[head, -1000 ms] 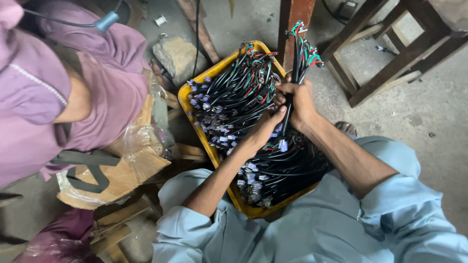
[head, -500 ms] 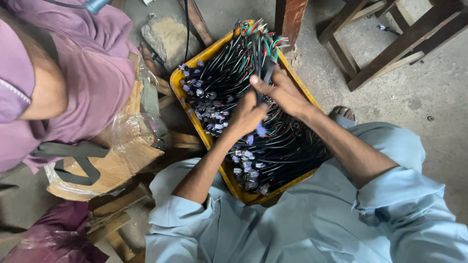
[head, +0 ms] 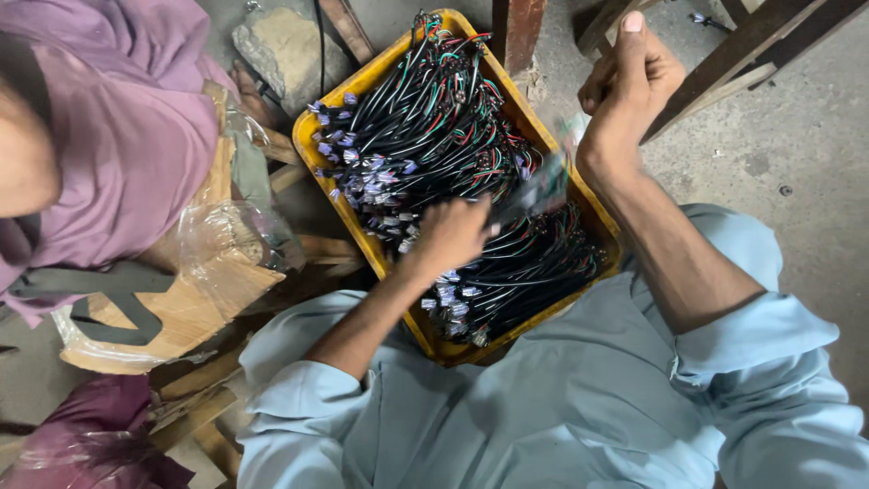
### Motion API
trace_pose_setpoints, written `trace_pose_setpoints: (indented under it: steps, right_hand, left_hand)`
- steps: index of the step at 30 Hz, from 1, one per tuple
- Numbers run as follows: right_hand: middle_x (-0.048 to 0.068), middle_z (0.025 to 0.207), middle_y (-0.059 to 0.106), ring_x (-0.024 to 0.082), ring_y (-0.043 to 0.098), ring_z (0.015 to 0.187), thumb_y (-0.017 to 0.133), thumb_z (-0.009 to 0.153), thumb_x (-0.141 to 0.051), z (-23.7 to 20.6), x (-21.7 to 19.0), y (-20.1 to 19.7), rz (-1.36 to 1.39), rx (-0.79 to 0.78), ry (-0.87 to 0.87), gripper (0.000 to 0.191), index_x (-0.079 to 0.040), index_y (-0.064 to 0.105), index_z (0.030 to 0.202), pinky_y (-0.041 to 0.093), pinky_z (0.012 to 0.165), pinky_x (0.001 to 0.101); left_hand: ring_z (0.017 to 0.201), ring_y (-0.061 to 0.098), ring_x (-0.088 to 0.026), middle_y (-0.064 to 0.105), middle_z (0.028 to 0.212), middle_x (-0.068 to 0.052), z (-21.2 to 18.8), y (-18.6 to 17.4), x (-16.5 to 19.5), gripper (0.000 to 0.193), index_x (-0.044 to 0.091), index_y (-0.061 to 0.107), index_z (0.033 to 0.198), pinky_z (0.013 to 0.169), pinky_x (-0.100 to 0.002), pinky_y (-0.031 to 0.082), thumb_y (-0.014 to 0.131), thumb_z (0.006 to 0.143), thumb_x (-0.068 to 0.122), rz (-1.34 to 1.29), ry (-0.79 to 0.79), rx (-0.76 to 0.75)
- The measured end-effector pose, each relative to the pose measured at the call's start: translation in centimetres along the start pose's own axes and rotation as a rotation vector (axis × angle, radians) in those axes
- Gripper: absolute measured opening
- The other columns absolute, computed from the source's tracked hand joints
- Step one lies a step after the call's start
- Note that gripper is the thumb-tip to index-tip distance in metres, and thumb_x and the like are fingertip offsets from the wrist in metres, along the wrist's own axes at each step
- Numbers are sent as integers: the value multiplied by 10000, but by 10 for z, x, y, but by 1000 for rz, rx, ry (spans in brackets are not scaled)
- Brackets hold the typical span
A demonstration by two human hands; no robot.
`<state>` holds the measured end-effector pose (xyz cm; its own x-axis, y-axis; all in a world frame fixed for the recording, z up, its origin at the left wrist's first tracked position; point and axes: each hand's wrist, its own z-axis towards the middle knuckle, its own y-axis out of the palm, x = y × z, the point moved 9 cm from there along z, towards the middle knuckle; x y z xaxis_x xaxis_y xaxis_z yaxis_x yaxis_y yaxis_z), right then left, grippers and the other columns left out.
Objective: The person sits on the floor beside a yellow tray filled with wire harnesses and gathers handfuls of the cables, aligning the connectors and arranging the bundled harnesses back into the tray. They repeatedly pull groups of harnesses together, straighten them, and set the gathered bundles down in the tray.
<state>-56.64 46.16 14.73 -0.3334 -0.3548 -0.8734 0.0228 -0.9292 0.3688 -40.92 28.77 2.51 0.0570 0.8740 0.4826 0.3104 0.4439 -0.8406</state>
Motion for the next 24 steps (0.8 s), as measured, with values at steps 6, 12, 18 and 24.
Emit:
trace_pose_setpoints:
  steps: [6, 12, 18, 24]
  right_hand:
    - [20, 608, 460, 132, 435, 472, 638, 1100, -330, -1, 16, 4, 4, -14, 165, 471, -80, 503, 724, 350, 452, 310]
    - [16, 659, 499, 98, 434, 523, 631, 1094, -301, -2, 21, 17, 1, -87, 223, 437, -75, 525, 736, 385, 478, 286]
    - [14, 674, 521, 91, 441, 515, 628, 1094, -271, -3, 27, 17, -9, -98, 245, 416, -81, 525, 738, 392, 476, 281]
    - [17, 668, 540, 80, 443, 501, 617, 1095, -281, -8, 37, 17, -101, -85, 251, 419, -68, 564, 737, 373, 458, 264]
  left_hand:
    - [1076, 678, -376, 671, 1137, -231, -16, 75, -1, 774, -50, 495, 1398, 955, -479, 533, 789, 697, 95, 205, -163, -354]
    - [1341, 462, -424, 494, 1414, -317, -38, 64, 11, 822, -154, 454, 1403, 1164, -460, 383, 795, 747, 206, 337, 19, -481]
    - [1477, 282, -456, 238, 1594, -353, -30, 40, 23, 956, -119, 392, 1439, 1203, -498, 282, 682, 873, 594, 159, 46, -246]
    - [1547, 108, -433, 65, 1663, -297, -10, 80, 32, 1064, -98, 135, 1588, 1211, -573, 147, 378, 971, 735, -6, 110, -272]
